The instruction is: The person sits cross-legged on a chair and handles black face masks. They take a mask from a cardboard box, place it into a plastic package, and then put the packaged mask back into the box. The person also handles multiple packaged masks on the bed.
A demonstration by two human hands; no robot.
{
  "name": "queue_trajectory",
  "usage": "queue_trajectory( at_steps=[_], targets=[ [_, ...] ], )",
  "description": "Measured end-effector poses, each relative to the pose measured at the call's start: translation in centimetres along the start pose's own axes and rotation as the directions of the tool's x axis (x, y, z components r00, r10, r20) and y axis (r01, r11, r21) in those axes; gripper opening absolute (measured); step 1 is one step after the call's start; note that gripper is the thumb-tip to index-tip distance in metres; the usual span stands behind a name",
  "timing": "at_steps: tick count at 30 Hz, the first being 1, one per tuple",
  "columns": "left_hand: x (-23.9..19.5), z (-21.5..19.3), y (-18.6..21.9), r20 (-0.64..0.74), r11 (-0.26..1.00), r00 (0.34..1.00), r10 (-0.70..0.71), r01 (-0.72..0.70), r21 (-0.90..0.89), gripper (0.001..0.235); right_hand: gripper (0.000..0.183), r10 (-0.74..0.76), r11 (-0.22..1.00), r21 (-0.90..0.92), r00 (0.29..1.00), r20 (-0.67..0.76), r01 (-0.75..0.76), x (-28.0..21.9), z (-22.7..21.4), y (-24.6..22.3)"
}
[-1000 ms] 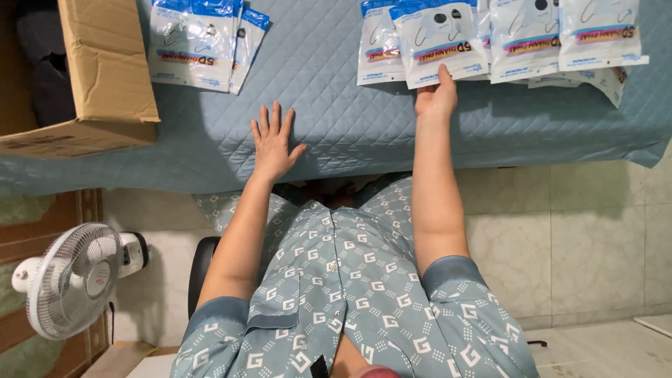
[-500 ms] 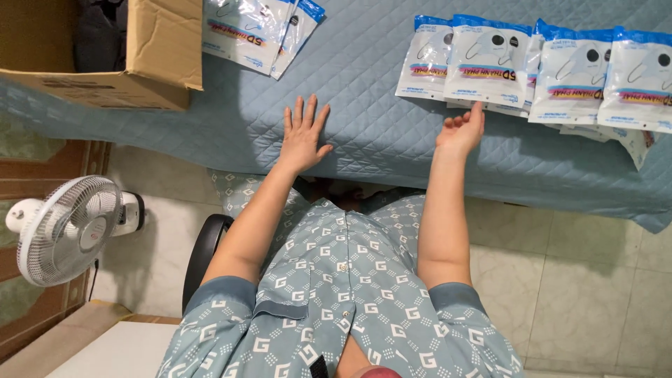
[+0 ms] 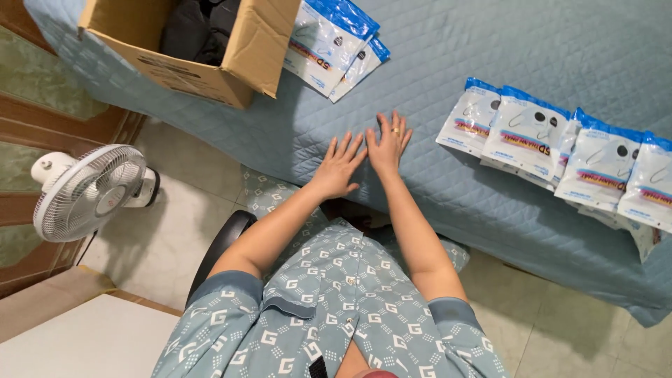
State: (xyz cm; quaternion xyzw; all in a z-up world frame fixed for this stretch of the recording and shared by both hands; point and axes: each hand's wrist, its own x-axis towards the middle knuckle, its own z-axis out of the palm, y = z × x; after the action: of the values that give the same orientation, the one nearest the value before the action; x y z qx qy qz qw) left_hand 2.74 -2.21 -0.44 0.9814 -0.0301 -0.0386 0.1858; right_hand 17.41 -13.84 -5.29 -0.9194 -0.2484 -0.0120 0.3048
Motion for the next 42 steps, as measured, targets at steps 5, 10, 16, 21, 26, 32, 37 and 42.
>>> queue_trajectory(
  at_steps=[5, 10, 16, 21, 26, 32, 37, 42],
  targets=[
    [-3.8, -4.6, -2.3, 0.182, 0.942, 0.981, 0.064, 0.001, -0.336, 0.084, 0.064, -0.044, 0.972, -0.221, 0.988, 0.148, 0.076, 2.2, -0.5, -4.0],
    [-9.2, -22.8, -4.2, 0.278, 0.763, 0.951, 0.139, 0.076, -0.642, 0.057, 0.065, -0.061, 0.950, -0.294, 0.986, 0.155, 0.105, 2.3, -1.6, -5.9],
    [-11.9, -36.5, -10.1, -0.226, 0.691, 0.973, 0.043, -0.193, -0.697, 0.039, 0.067, -0.152, 0.928, -0.335, 0.986, 0.065, 0.165, 2.3, -1.6, -6.0],
    [-9.5, -40.1, -17.2, -0.288, 0.788, 0.929, -0.232, 0.006, -0.615, 0.032, 0.064, -0.073, 0.946, -0.304, 0.988, 0.140, 0.113, 2.5, -2.4, -6.9],
    [-4.8, -37.0, -25.7, -0.175, 0.910, 0.909, -0.379, 0.333, -0.246, 0.040, 0.063, -0.094, 0.940, -0.317, 0.990, 0.109, 0.124, 2.4, -2.2, -6.9],
    [0.6, -32.3, -34.6, 0.056, 0.817, 0.816, -0.575, 0.569, 0.099, 0.052, 0.062, -0.107, 0.935, -0.329, 0.990, 0.088, 0.130, 2.7, -2.1, -6.9],
    [2.9, -32.5, -35.7, 0.130, 0.767, 0.756, -0.641, 0.631, 0.113, 0.056, 0.062, -0.106, 0.939, -0.320, 0.991, 0.086, 0.128, 2.6, -2.0, -6.8],
    [5.3, -31.7, -37.7, 0.149, 0.700, 0.692, -0.707, 0.714, 0.003, 0.059, 0.061, -0.125, 0.938, -0.317, 0.990, 0.057, 0.137, 2.7, -1.8, -6.5]
  ],
)
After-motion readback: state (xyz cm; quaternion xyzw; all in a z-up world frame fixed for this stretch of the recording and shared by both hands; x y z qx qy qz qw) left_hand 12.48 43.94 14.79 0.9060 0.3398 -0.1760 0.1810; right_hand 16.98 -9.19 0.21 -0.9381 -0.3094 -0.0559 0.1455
